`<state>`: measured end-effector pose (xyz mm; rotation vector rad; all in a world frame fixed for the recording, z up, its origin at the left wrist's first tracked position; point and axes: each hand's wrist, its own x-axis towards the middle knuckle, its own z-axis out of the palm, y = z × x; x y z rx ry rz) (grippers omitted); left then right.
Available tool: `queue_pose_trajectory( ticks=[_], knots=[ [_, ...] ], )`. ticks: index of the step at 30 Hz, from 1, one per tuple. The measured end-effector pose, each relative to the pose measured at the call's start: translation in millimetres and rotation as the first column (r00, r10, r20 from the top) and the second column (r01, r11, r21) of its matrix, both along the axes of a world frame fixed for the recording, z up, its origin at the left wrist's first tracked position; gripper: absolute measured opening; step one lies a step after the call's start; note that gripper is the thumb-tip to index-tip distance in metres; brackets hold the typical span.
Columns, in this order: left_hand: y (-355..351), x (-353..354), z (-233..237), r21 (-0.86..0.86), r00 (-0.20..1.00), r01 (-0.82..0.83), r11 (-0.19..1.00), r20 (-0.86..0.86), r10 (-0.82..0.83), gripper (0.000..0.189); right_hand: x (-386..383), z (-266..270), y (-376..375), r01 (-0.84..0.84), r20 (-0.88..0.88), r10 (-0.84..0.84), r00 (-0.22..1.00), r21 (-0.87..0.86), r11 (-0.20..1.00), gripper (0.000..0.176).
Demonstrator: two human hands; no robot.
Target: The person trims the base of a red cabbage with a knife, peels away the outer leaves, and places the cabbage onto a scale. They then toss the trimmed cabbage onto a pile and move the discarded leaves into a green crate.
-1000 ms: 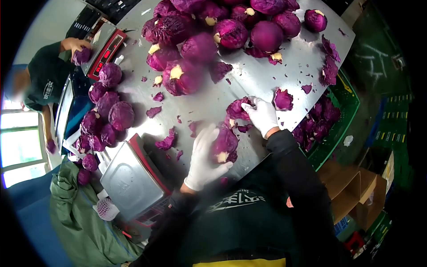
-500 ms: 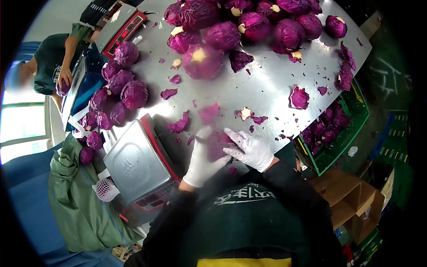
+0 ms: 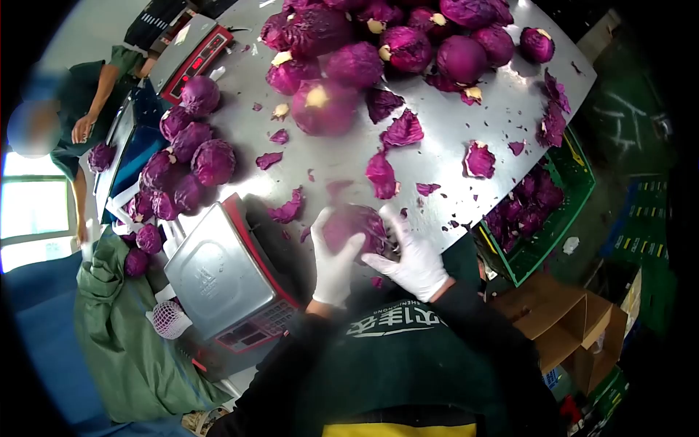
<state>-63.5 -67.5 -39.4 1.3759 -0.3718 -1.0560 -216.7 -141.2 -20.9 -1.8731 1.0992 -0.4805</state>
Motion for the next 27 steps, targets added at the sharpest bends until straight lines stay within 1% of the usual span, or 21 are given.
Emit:
queue_pose_trajectory(
  ticks=[1, 2, 3, 5, 8, 10, 12, 13, 15, 18, 19, 20, 21, 24, 25, 27],
  knots=[
    [-6.1, -5.8, 12.2, 0.069, 0.995, -0.004, 0.998, -0.098, 0.011, 0.07, 9.1, -6.4, 9.6, 0.064, 0.072, -0.061, 0.996, -0.036, 0.997, 0.079],
    [-8.1, -8.6, 8.8, 0.083, 0.995, -0.028, 0.996, -0.089, 0.035, 0.069, 8.4, -8.0, 8.7, 0.104, 0.068, -0.111, 0.991, 0.103, 0.989, 0.069],
    [-9.2, -9.5, 6.3, 0.094, 0.995, -0.053, 0.994, -0.074, 0.061, 0.068, 10.0, -11.3, 10.1, 0.158, 0.166, -0.179, 0.97, 0.135, 0.978, 0.058],
    [-9.6, -9.0, 9.1, 0.11, 0.984, -0.084, 0.99, -0.15, 0.1, 0.061, 12.3, -21.7, 9.2, 0.151, 0.272, -0.243, 0.931, 0.319, 0.936, 0.047],
    [-13.1, -7.6, 9.0, 0.113, 0.964, -0.129, 0.985, -0.219, 0.151, 0.055, 15.8, -11.3, 0.9, 0.143, 0.26, -0.224, 0.939, 0.297, 0.944, 0.04],
    [-15.5, -9.5, 9.8, 0.102, 0.939, -0.192, 0.976, -0.268, 0.213, 0.05, 17.8, -0.6, -8.3, 0.131, 0.247, -0.29, 0.925, 0.511, 0.85, 0.037],
    [-18.2, -5.3, 16.1, 0.161, 0.93, -0.177, 0.971, -0.296, 0.219, 0.047, 20.5, 10.7, -18.5, 0.097, 0.24, -0.34, 0.909, 0.672, 0.734, 0.032],
    [-19.4, -3.8, 20.3, 0.192, 0.925, -0.164, 0.968, -0.31, 0.219, 0.045, 21.6, 9.6, -22.6, 0.074, 0.242, -0.326, 0.914, 0.69, 0.72, 0.032],
    [-21.9, -4.1, 25.0, 0.189, 0.909, -0.16, 0.969, -0.354, 0.219, 0.041, 20.8, 6.2, -31.3, 0.034, 0.246, -0.302, 0.921, 0.723, 0.69, 0.032],
    [-24.5, -8.4, 24.4, 0.209, 0.872, -0.199, 0.958, -0.408, 0.27, 0.039, 20.7, 0.4, -37.5, 0.024, 0.337, -0.411, 0.847, 0.748, 0.663, 0.037],
    [-24.6, -8.5, 26.1, 0.223, 0.867, -0.182, 0.958, -0.423, 0.263, 0.039, 18.4, -1.4, -40.0, 0.016, 0.368, -0.442, 0.818, 0.754, 0.657, 0.038],
    [-24.7, -8.6, 27.8, 0.239, 0.861, -0.166, 0.957, -0.438, 0.258, 0.04, 15.2, -2.9, -48.2, -0.013, 0.312, -0.396, 0.864, 0.798, 0.602, 0.038],
    [-23.9, -8.6, 28.6, 0.255, 0.854, -0.15, 0.955, -0.453, 0.255, 0.04, 12.1, -3.9, -53.2, -0.028, 0.293, -0.384, 0.876, 0.825, 0.564, 0.036],
    [-24.1, -9.6, 24.2, 0.287, 0.837, -0.125, 0.95, -0.483, 0.256, 0.041, 10.1, 2.2, -65.4, -0.025, 0.253, -0.391, 0.885, 0.865, 0.502, 0.029],
    [-20.7, -6.5, 14.6, 0.252, 0.824, -0.076, 0.965, -0.529, 0.203, 0.044, 9.2, 1.1, -70.3, -0.045, 0.255, -0.346, 0.903, 0.856, 0.515, 0.025],
    [-11.6, 3.0, -8.4, 0.177, 0.785, 0.023, 0.984, -0.612, 0.092, 0.05, 3.4, -4.4, -85.4, 0.048, 0.134, -0.374, 0.918, 0.898, 0.438, 0.019]
  ],
)
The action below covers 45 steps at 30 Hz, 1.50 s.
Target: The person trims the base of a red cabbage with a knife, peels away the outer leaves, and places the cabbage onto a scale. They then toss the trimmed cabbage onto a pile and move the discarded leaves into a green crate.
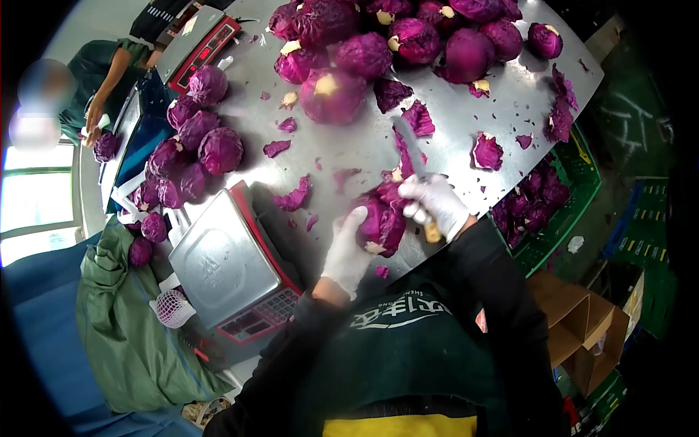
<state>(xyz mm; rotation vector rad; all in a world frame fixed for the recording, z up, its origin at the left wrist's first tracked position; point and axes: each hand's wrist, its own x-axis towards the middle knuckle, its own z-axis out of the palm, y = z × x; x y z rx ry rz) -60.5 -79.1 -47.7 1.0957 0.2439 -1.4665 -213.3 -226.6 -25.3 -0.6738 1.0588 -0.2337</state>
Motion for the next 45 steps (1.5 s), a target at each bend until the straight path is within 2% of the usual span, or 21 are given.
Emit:
queue_pose_trajectory(
  ticks=[1, 2, 3, 6, 8, 10, 12, 14, 15, 17, 18, 20, 22, 23, 26, 27, 30, 33, 35, 42, 45],
  knots=[
    [1.0, 2.3, 7.1, 0.01, 0.994, -0.009, 1.0, -0.111, 0.01, 0.051, -9.1, -1.4, -13.6, -0.007, 0.06, 0.003, 0.998, 0.074, 0.997, 0.016],
    [-0.3, 4.5, 19.9, 0.02, 0.975, -0.018, 1.0, -0.22, 0.022, 0.053, -32.1, -34.6, -29.0, -0.064, 0.295, 0.012, 0.955, 0.167, 0.984, 0.015],
    [-0.7, 7.2, 27.5, 0.031, 0.944, -0.028, 0.999, -0.327, 0.036, 0.054, -40.4, -30.5, -35.1, -0.019, 0.251, -0.015, 0.968, 0.132, 0.991, 0.016],
    [6.3, 8.7, 29.2, -0.098, 0.939, -0.028, 0.995, -0.343, -0.008, 0.065, -48.8, -14.4, -37.2, 0.243, 0.14, -0.234, 0.962, -0.05, 0.969, 0.023],
    [3.4, 9.7, 32.4, 0.028, 0.884, -0.075, 0.997, -0.461, 0.079, 0.069, -38.3, 2.3, -19.7, 0.155, -0.074, -0.188, 0.979, -0.325, 0.933, 0.051],
    [-4.3, 9.8, 36.2, 0.214, 0.857, -0.095, 0.972, -0.479, 0.189, 0.067, -25.7, -0.8, 22.2, -0.019, -0.112, -0.026, 0.993, -0.387, 0.922, 0.06],
    [-10.1, 6.6, 43.1, 0.23, 0.978, 0.061, 0.971, -0.209, -0.012, 0.068, -13.0, -22.9, 56.6, -0.165, -0.119, 0.115, 0.986, -0.755, 0.634, 0.058],
    [0.8, 11.4, 23.2, 0.244, 0.934, 0.248, 0.938, 0.197, -0.298, 0.065, -4.9, -31.0, 64.4, -0.146, -0.136, 0.062, 0.989, -0.785, 0.603, 0.054],
    [-2.7, 0.4, 12.5, 0.112, 0.772, 0.091, 0.99, 0.619, -0.141, 0.064, -5.8, -10.9, 59.6, -0.228, -0.191, 0.131, 0.973, -0.682, 0.695, 0.051],
    [4.3, 4.1, 5.0, 0.108, 0.259, 0.356, 0.928, 0.943, -0.209, 0.087, -5.0, -15.0, 58.2, -0.243, -0.214, 0.119, 0.97, -0.787, 0.567, 0.05],
    [1.6, 2.9, 12.9, 0.193, -0.093, 0.465, 0.864, 0.981, -0.169, 0.095, -6.8, -17.9, 58.6, -0.255, -0.229, 0.115, 0.967, -0.829, 0.498, 0.05],
    [-4.8, 2.0, 9.2, 0.16, -0.024, 0.444, 0.882, 0.986, -0.167, 0.101, -9.9, -24.2, 54.3, -0.321, -0.336, -0.043, 0.941, -0.924, 0.209, 0.053],
    [-7.0, 0.9, 7.9, 0.171, 0.023, 0.438, 0.882, 0.979, -0.201, 0.103, -19.5, -8.3, 57.2, -0.426, -0.44, 0.0, 0.898, -0.869, 0.251, 0.052],
    [-7.7, 0.7, 3.8, 0.163, -0.042, 0.45, 0.878, 0.986, -0.161, 0.103, -20.1, -7.8, 60.8, -0.528, -0.536, -0.017, 0.844, -0.836, 0.149, 0.051],
    [-10.0, -1.6, 5.0, 0.192, 0.157, 0.439, 0.878, 0.945, -0.286, 0.1, -14.0, 9.0, 73.3, -0.527, -0.529, -0.02, 0.848, -0.847, 0.066, 0.064],
    [-11.8, -2.7, 8.2, 0.176, 0.138, 0.44, 0.88, 0.956, -0.26, 0.099, -11.6, 11.6, 75.7, -0.59, -0.595, -0.006, 0.804, -0.798, 0.121, 0.066],
    [-13.4, 1.0, 4.9, 0.201, -0.124, 0.468, 0.861, 0.979, -0.161, 0.098, -7.6, 2.6, 71.8, -0.632, -0.636, 0.014, 0.771, -0.764, 0.128, 0.065],
    [-12.8, -0.1, 3.5, 0.22, -0.222, 0.467, 0.856, 0.967, -0.127, 0.099, -3.3, 1.2, 65.8, -0.656, -0.659, -0.001, 0.753, -0.749, 0.091, 0.06],
    [-13.7, -5.8, 3.5, 0.222, -0.19, 0.425, 0.878, 0.97, -0.153, 0.098, -0.6, -4.4, 66.2, -0.655, -0.656, -0.068, 0.752, -0.755, 0.035, 0.055],
    [-19.3, -16.1, 5.8, 0.184, -0.275, 0.381, 0.906, 0.958, -0.079, 0.097, 9.1, -6.2, 70.7, -0.541, -0.575, -0.163, 0.802, -0.814, 0.21, 0.049],
    [-19.9, -18.2, 5.2, 0.206, -0.234, 0.359, 0.91, 0.964, -0.126, 0.095, 9.9, -9.9, 68.5, -0.572, -0.606, -0.176, 0.776, -0.793, 0.209, 0.046]
  ],
)
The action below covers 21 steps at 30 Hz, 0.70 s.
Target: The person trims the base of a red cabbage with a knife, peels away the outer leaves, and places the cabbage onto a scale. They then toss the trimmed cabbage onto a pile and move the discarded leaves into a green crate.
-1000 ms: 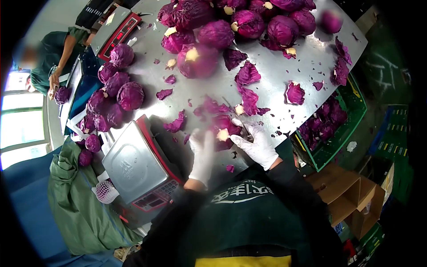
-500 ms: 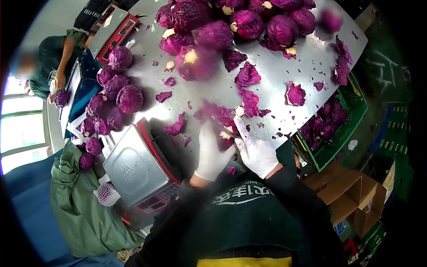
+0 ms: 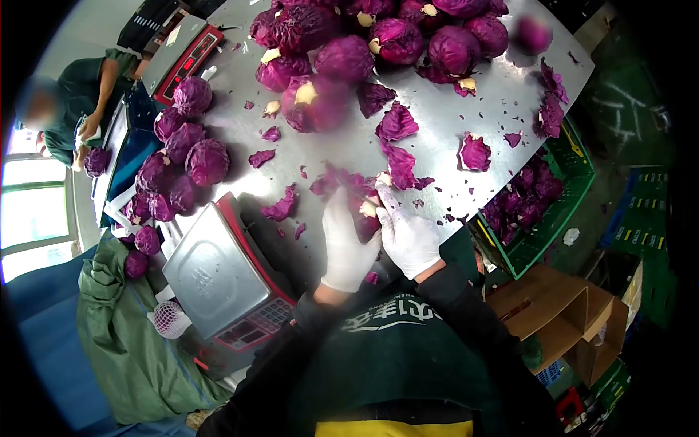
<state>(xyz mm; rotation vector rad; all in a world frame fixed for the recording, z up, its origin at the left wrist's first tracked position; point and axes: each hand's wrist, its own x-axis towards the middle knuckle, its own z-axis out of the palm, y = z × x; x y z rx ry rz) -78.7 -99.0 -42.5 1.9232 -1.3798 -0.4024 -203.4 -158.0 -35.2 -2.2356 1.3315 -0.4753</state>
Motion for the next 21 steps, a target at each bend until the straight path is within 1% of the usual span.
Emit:
queue_pose_trajectory(
  ticks=[1, 3, 4, 5, 7, 8, 9, 10, 11, 12, 13, 14, 15, 16, 17, 18, 19, 20, 21],
  knots=[
    [2.5, -3.6, 2.1, -0.02, 0.999, 0.04, 0.999, 0.036, -0.039, 0.093, -1.9, -2.2, -11.7, 0.062, -0.041, -0.056, 0.998, 0.171, 0.983, 0.043],
    [15.8, -15.0, 8.5, -0.052, 0.986, 0.126, 0.991, 0.118, -0.119, 0.09, -19.1, -25.8, -49.9, 0.264, -0.037, -0.264, 0.964, 0.262, 0.928, 0.039],
    [18.2, -12.4, 5.4, -0.102, 0.989, 0.137, 0.985, 0.074, -0.13, 0.091, -18.9, -33.5, -52.6, 0.256, 0.036, -0.281, 0.959, 0.321, 0.912, 0.038],
    [21.6, -8.1, 1.0, -0.081, 0.998, 0.066, 0.995, 0.025, -0.064, 0.091, -18.0, -40.7, -56.0, 0.232, 0.104, -0.289, 0.952, 0.373, 0.898, 0.036],
    [22.7, 1.2, 2.3, -0.009, 0.998, 0.012, 1.0, -0.069, -0.013, 0.091, -21.9, -40.0, -51.8, 0.177, 0.237, -0.389, 0.89, 0.608, 0.774, 0.034],
    [23.9, 5.5, -1.5, 0.015, 0.97, -0.016, 1.0, -0.241, 0.019, 0.089, -21.6, -37.8, -61.1, 0.126, 0.299, -0.5, 0.813, 0.747, 0.653, 0.033],
    [21.9, 9.6, 7.4, -0.008, 0.87, -0.013, 1.0, -0.492, 0.008, 0.087, -19.4, -29.8, -70.1, 0.041, 0.34, -0.61, 0.716, 0.852, 0.522, 0.032],
    [24.7, 14.5, 7.3, -0.001, 0.761, -0.041, 0.999, -0.648, 0.03, 0.086, -21.8, -19.1, -75.4, 0.065, 0.334, -0.669, 0.664, 0.865, 0.497, 0.031],
    [28.4, 19.1, 7.1, 0.009, 0.623, -0.063, 0.998, -0.781, 0.047, 0.085, -35.4, -29.7, -84.7, 0.016, 0.409, -0.738, 0.537, 0.87, 0.494, 0.033],
    [29.4, 22.7, 15.3, -0.018, 0.581, -0.048, 0.999, -0.814, 0.013, 0.085, -37.4, -23.2, -89.6, 0.127, 0.371, -0.757, 0.537, 0.852, 0.508, 0.035],
    [26.6, 23.8, 21.9, -0.023, 0.549, -0.059, 0.998, -0.836, 0.013, 0.086, -40.5, -15.5, -94.5, 0.239, 0.333, -0.777, 0.534, 0.823, 0.516, 0.037],
    [23.5, 22.4, 29.5, -0.025, 0.511, -0.069, 0.997, -0.859, 0.014, 0.087, -42.5, -7.5, -90.3, 0.252, 0.367, -0.713, 0.597, 0.758, 0.601, 0.038],
    [20.6, 20.5, 33.5, -0.026, 0.47, -0.078, 0.997, -0.883, 0.014, 0.087, -36.9, 8.7, -77.3, 0.154, 0.457, -0.528, 0.716, 0.634, 0.758, 0.043],
    [18.1, 21.4, 30.5, -0.03, 0.538, -0.054, 0.998, -0.843, 0.004, 0.084, -30.7, 21.6, -62.8, 0.003, 0.527, -0.257, 0.81, 0.434, 0.901, 0.051],
    [15.8, 19.0, 33.9, -0.025, 0.492, -0.051, 0.998, -0.87, 0.004, 0.083, -27.7, 36.1, -50.4, -0.157, 0.522, 0.021, 0.852, 0.216, 0.964, 0.061],
    [13.1, 16.0, 41.2, -0.02, 0.447, -0.046, 0.999, -0.895, 0.003, 0.082, -25.0, 49.1, -45.8, -0.277, 0.478, 0.218, 0.851, 0.056, 0.959, 0.062],
    [11.9, 13.7, 48.3, -0.011, 0.402, -0.04, 0.999, -0.916, 0.006, 0.081, -21.6, 55.6, -41.2, -0.32, 0.465, 0.266, 0.844, 0.04, 0.947, 0.055],
    [12.4, 13.5, 53.8, -0.003, 0.481, -0.002, 1.0, -0.877, -0.001, 0.08, -20.5, 45.5, -40.3, -0.337, 0.485, 0.29, 0.825, 0.01, 0.941, 0.052],
    [13.8, 14.7, 56.7, 0.008, 0.474, 0.009, 1.0, -0.88, 0.003, 0.08, -17.0, 40.4, -39.5, -0.355, 0.506, 0.315, 0.803, -0.019, 0.935, 0.048]
  ],
)
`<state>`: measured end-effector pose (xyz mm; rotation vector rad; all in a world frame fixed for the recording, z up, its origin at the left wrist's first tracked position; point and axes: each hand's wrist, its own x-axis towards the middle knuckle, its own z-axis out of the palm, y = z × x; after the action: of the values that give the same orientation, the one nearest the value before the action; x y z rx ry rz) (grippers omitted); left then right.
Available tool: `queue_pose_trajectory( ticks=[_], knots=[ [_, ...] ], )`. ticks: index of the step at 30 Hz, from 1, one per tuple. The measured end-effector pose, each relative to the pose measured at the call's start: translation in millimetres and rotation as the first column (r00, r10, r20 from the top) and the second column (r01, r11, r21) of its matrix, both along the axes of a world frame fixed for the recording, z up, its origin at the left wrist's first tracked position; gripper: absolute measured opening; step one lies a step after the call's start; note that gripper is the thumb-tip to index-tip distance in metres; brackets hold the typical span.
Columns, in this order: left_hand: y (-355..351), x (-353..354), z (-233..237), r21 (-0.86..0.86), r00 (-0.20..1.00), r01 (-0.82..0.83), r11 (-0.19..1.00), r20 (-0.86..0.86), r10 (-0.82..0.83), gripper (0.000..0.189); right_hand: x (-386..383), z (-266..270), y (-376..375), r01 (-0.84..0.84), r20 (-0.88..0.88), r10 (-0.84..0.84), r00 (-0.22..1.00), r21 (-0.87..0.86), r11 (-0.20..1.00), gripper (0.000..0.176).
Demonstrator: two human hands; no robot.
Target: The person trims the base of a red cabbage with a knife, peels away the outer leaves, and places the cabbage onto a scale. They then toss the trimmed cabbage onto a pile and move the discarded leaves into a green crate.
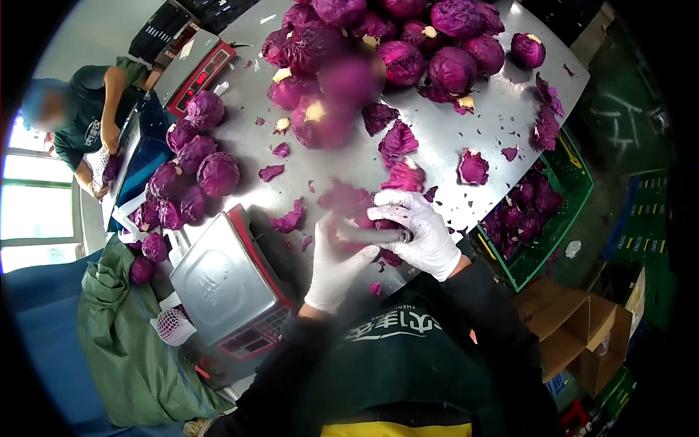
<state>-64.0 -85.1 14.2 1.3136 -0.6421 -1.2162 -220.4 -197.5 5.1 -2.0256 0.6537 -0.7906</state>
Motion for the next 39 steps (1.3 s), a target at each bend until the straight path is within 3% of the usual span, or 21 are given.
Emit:
queue_pose_trajectory(
  ticks=[2, 6, 7, 9, 10, 12, 13, 14, 15, 17, 18, 22, 23, 24, 26, 29, 31, 32, 35, 37, 39],
  knots=[
    [1.3, 3.0, 3.6, 0.013, 1.0, 0.009, 1.0, -0.011, -0.008, 0.079, 0.9, 3.0, 4.2, 0.048, 0.106, -0.054, 0.993, 0.056, 0.997, 0.038],
    [4.1, 0.6, -7.6, 0.037, 0.964, -0.095, 0.995, -0.246, 0.101, 0.062, 11.4, 8.9, 3.0, 0.129, 0.248, -0.173, 0.953, 0.183, 0.975, 0.027],
    [3.6, -0.3, -6.1, 0.043, 0.944, -0.117, 0.992, -0.305, 0.124, 0.052, 7.8, 14.5, 0.9, 0.141, 0.318, -0.292, 0.902, 0.422, 0.896, 0.023],
    [2.5, 3.3, 5.5, 0.123, 0.772, -0.143, 0.982, -0.607, 0.189, 0.058, -5.4, 19.6, -11.4, 0.128, 0.293, -0.505, 0.812, 0.754, 0.644, 0.018],
    [3.0, 8.5, 13.3, 0.192, 0.645, -0.138, 0.972, -0.727, 0.235, 0.063, -20.5, 13.6, -24.9, 0.132, 0.222, -0.579, 0.785, 0.852, 0.506, 0.017],
    [2.1, 15.0, 22.3, 0.161, 0.67, -0.099, 0.982, -0.718, 0.185, 0.075, -33.7, -19.6, -49.9, 0.278, 0.199, -0.772, 0.603, 0.855, 0.437, 0.02],
    [2.0, 17.9, 22.5, 0.13, 0.637, -0.088, 0.988, -0.755, 0.156, 0.076, -39.3, -22.9, -61.1, 0.404, 0.173, -0.752, 0.636, 0.756, 0.515, 0.026],
    [2.2, 20.0, 23.2, 0.1, 0.602, -0.078, 0.992, -0.788, 0.127, 0.078, -49.0, -23.3, -65.1, 0.511, 0.003, -0.712, 0.702, 0.694, 0.507, 0.03],
    [0.0, 19.2, 24.7, 0.066, 0.526, -0.023, 0.998, -0.848, 0.069, 0.083, -45.4, -29.3, -65.4, 0.57, 0.055, -0.678, 0.733, 0.495, 0.656, 0.03],
    [-1.2, 17.2, 15.0, 0.062, 0.303, 0.008, 0.998, -0.951, 0.057, 0.086, -24.6, -14.6, -51.4, 0.434, 0.283, -0.632, 0.721, 0.526, 0.731, 0.023],
    [-2.4, 16.7, 9.2, 0.056, 0.182, 0.023, 0.998, -0.982, 0.051, 0.088, -22.1, -21.4, -45.4, 0.457, 0.261, -0.567, 0.781, 0.38, 0.804, 0.023],
    [3.6, 23.5, -5.7, -0.009, -0.168, 0.004, 1.0, -0.986, -0.008, 0.089, 5.0, -14.3, -12.5, 0.238, 0.209, -0.371, 0.905, 0.476, 0.847, 0.021],
    [4.0, 23.0, -3.4, -0.071, -0.2, 0.004, 0.997, -0.977, -0.069, 0.083, 13.1, -21.7, -6.9, 0.106, 0.288, -0.419, 0.861, 0.705, 0.701, 0.018],
    [6.1, 25.1, -4.1, -0.093, -0.244, 0.007, 0.996, -0.966, -0.088, 0.08, 12.0, -18.2, -6.4, 0.244, 0.083, -0.344, 0.935, 0.555, 0.796, 0.023],
    [12.5, 31.3, -11.8, -0.142, -0.332, 0.005, 0.99, -0.934, -0.132, 0.075, 13.9, -21.9, -4.0, 0.289, -0.064, -0.291, 0.955, 0.436, 0.852, 0.028],
    [22.0, 37.0, -28.9, -0.314, -0.467, -0.095, 0.945, -0.824, -0.321, 0.08, 25.9, -17.9, 0.7, 0.243, -0.097, -0.228, 0.969, 0.554, 0.796, 0.031],
    [23.9, 46.0, -25.3, -0.383, -0.432, -0.15, 0.912, -0.804, -0.409, 0.08, 35.5, -4.7, 3.1, 0.196, -0.079, -0.197, 0.977, 0.694, 0.693, 0.033],
    [24.5, 56.2, -17.1, -0.36, -0.286, -0.146, 0.921, -0.876, -0.388, 0.08, 38.9, -8.4, 1.0, 0.176, -0.079, -0.162, 0.984, 0.626, 0.76, 0.033],
    [30.3, 106.3, 17.0, -0.29, 0.255, -0.175, 0.941, -0.937, -0.241, 0.08, 51.9, -5.3, 5.9, 0.151, -0.115, -0.098, 0.988, 0.7, 0.698, 0.032],
    [39.0, 144.1, 52.5, -0.167, 0.7, -0.319, 0.933, -0.705, 0.113, 0.075, 60.4, -14.1, 13.0, 0.096, -0.139, -0.004, 0.99, 0.66, 0.745, 0.032],
    [40.8, 192.5, 76.5, -0.197, 0.891, -0.438, 0.877, -0.225, 0.394, 0.07, 68.6, -27.2, 24.8, 0.046, -0.182, 0.066, 0.981, 0.55, 0.834, 0.032]
  ],
)
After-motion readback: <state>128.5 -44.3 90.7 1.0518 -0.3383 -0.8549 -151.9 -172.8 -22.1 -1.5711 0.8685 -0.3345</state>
